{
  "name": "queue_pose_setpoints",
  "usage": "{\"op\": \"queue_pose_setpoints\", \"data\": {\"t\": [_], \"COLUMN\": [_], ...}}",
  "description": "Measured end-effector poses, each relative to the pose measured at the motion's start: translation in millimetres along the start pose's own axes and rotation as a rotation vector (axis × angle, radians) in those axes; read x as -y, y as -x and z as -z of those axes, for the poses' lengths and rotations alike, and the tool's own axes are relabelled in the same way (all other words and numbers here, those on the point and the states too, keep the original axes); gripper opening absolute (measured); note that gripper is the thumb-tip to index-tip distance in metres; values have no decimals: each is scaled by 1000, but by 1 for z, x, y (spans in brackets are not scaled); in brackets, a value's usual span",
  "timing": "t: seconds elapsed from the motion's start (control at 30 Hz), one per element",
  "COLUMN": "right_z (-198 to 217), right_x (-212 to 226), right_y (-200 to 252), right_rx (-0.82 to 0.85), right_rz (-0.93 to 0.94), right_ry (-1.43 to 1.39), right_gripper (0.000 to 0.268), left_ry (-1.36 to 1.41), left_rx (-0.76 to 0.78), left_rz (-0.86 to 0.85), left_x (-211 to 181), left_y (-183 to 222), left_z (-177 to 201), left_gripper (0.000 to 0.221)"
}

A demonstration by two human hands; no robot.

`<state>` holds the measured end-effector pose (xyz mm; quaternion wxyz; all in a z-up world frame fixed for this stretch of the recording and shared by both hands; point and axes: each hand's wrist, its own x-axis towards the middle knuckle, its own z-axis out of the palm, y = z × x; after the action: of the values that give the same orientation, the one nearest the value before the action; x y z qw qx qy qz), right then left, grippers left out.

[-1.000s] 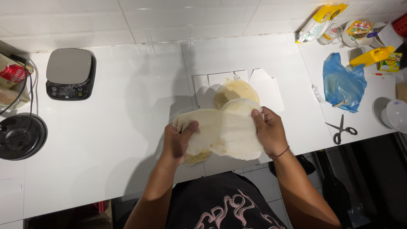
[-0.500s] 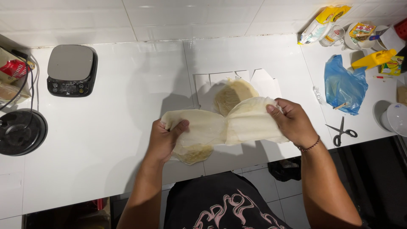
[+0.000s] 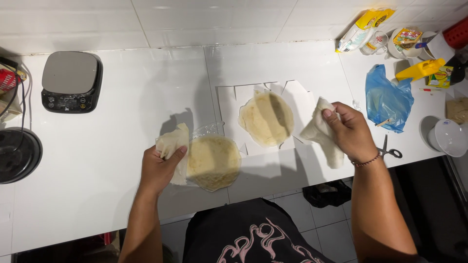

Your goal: Separate thin dough sheets from a stack and place them into plastic bags

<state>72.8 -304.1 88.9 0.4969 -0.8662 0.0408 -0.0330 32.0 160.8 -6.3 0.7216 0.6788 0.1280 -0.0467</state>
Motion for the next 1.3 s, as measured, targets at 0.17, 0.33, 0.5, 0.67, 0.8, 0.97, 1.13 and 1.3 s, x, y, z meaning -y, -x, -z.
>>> {"op": "queue_pose_setpoints", "data": {"t": [0.17,0.33,0.5,0.67,0.8,0.97,1.13,1.3], "right_z": [-43,-93,-114,-142,-146,-121,-75,-79], "right_x": [29,-48,-112,-96,-69,-38,-13,-103], "right_y": [-21,-39,5,61,85,44,-6,-50], "right_rx": [-202,-393,-450,-67,391,197,-53,-174], "right_rz": [-33,-231,-456,-333,-477,-395,-193,-313], "right_ry": [-471,-781,271,-59,-858,-1159,-998,-378], "right_gripper": [17,19,47,34,69,45,37,67], "left_ry": [90,116,9,192,408,303,148,-238], "left_rx": [56,44,75,141,299,412,432,203], "left_rz": [77,147,191,218,200,68,-49,-13], "left_x": [22,26,41,1,2,-75,-116,14], "left_y": [6,8,16,30,25,15,-18,-95], "left_z": [-19,-41,-54,-94,-136,-182,-198,-190], "left_gripper": [28,28,31,32,32,28,38,70]}}
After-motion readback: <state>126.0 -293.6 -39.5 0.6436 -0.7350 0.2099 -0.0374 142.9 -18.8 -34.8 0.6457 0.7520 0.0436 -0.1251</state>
